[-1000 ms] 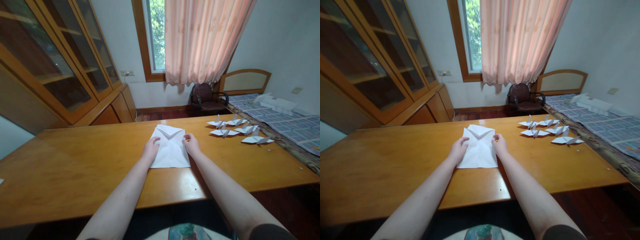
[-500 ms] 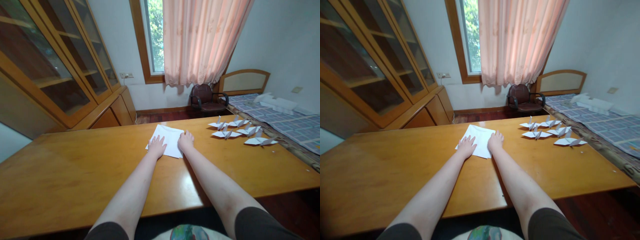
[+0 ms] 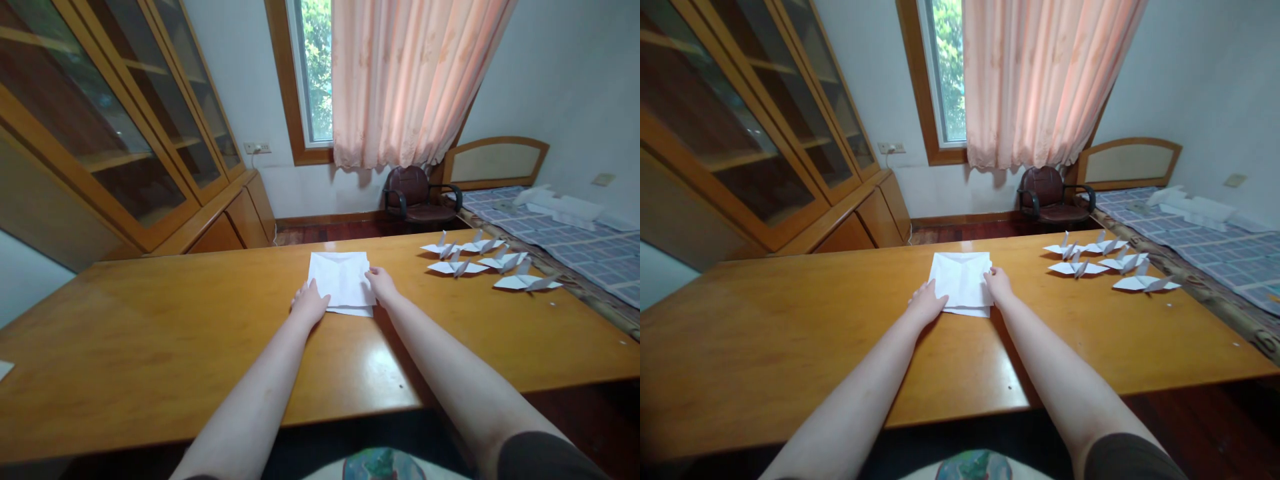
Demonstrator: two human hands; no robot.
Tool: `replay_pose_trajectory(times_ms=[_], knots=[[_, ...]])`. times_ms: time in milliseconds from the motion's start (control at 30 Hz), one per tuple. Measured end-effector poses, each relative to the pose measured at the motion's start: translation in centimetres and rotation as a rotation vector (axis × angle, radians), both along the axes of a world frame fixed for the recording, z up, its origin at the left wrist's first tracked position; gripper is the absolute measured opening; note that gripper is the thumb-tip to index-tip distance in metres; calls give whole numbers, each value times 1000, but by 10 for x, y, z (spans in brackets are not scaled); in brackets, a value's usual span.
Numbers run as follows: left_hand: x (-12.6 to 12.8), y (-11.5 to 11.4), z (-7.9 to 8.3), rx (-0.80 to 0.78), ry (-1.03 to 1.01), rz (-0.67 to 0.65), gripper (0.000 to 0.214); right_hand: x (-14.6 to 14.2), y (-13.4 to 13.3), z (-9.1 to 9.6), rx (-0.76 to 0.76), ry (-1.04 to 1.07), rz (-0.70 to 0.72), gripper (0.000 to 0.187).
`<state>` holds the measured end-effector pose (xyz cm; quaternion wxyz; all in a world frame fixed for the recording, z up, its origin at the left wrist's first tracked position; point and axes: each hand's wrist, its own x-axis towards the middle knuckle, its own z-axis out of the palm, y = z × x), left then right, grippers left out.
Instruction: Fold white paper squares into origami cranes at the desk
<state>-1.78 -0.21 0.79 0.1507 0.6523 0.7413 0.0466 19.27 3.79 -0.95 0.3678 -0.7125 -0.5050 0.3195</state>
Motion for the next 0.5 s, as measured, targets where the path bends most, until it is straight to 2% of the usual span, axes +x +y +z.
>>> replay_pose_trajectory(times_ms=[133,267,400,500], knots=[[1,-6,-1,-20,46,-44,67,4,-5,-2,-6,-37,3,45],[-4,-14,0,33,14,-91,56,11,-15,-2,31,-126,16,39],[-3,-34,1,62,-6,-144,47,17,-27,0,50,-236,46,28],[0,-51,3,69,-23,-116,50,19,-31,0,12,-232,75,23]])
